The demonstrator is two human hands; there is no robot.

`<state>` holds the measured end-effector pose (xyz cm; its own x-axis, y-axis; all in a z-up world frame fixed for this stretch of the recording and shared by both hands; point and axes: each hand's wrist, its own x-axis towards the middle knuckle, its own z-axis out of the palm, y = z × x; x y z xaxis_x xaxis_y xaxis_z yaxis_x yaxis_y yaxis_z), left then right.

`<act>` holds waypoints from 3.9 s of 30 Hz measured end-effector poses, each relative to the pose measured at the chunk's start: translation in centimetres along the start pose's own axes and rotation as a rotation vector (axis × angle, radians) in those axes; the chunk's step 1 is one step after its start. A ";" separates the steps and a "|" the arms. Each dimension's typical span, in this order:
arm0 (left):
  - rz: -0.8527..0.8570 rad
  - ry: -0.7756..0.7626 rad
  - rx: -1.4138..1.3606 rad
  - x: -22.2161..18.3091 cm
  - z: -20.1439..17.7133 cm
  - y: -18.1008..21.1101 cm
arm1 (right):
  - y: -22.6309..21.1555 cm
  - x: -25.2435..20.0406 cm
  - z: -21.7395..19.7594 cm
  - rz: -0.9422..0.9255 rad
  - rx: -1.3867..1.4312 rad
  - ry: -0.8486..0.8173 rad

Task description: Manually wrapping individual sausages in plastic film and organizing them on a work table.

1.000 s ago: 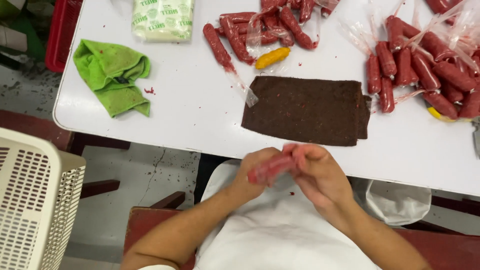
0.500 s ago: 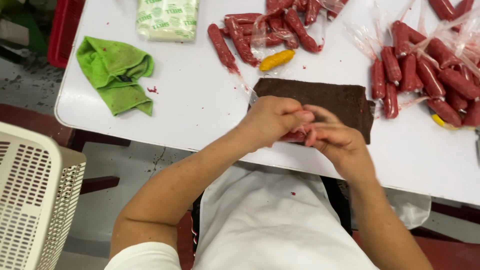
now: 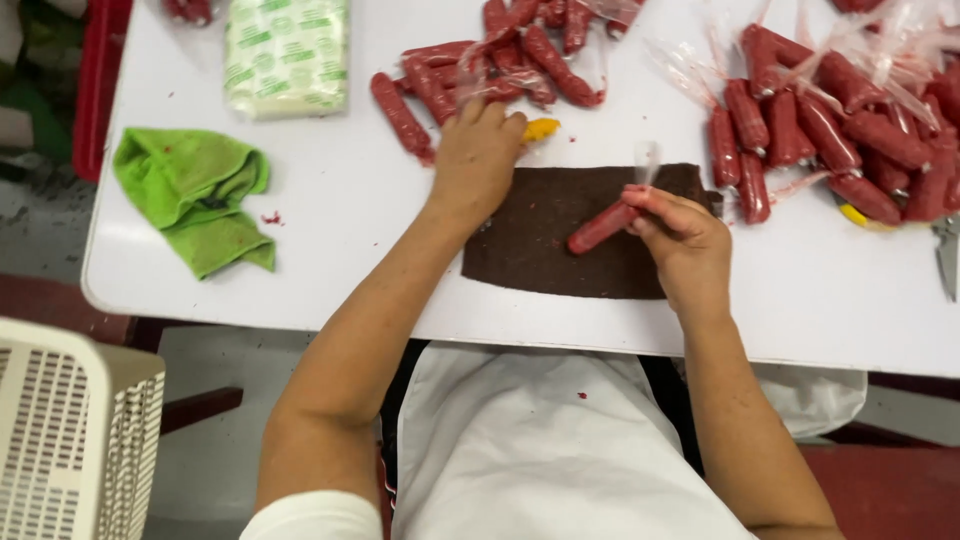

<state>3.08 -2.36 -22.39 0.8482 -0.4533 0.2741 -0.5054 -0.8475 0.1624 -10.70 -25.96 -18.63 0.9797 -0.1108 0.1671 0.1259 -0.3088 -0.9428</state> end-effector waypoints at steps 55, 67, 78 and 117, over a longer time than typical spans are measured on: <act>0.255 -0.136 -0.209 -3.1 -10.0 15.0 | 2.2 -2.5 -5.9 -0.078 -0.168 0.302; 0.153 -0.051 -0.271 -3.9 -9.2 12.8 | 2.7 -2.3 -6.1 -0.003 -0.060 0.272; 0.234 -0.145 -0.233 -2.7 -7.4 14.3 | 3.0 -2.3 -5.8 -0.030 0.010 0.294; -0.244 0.269 -1.301 -10.7 -2.0 15.7 | 1.0 -3.8 1.1 -0.053 0.371 0.192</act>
<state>-14.26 -10.28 -20.84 0.9558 -0.1349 0.2612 -0.2575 0.0445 0.9653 -14.17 -24.78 -20.52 0.9279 -0.2888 0.2357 0.2571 0.0381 -0.9656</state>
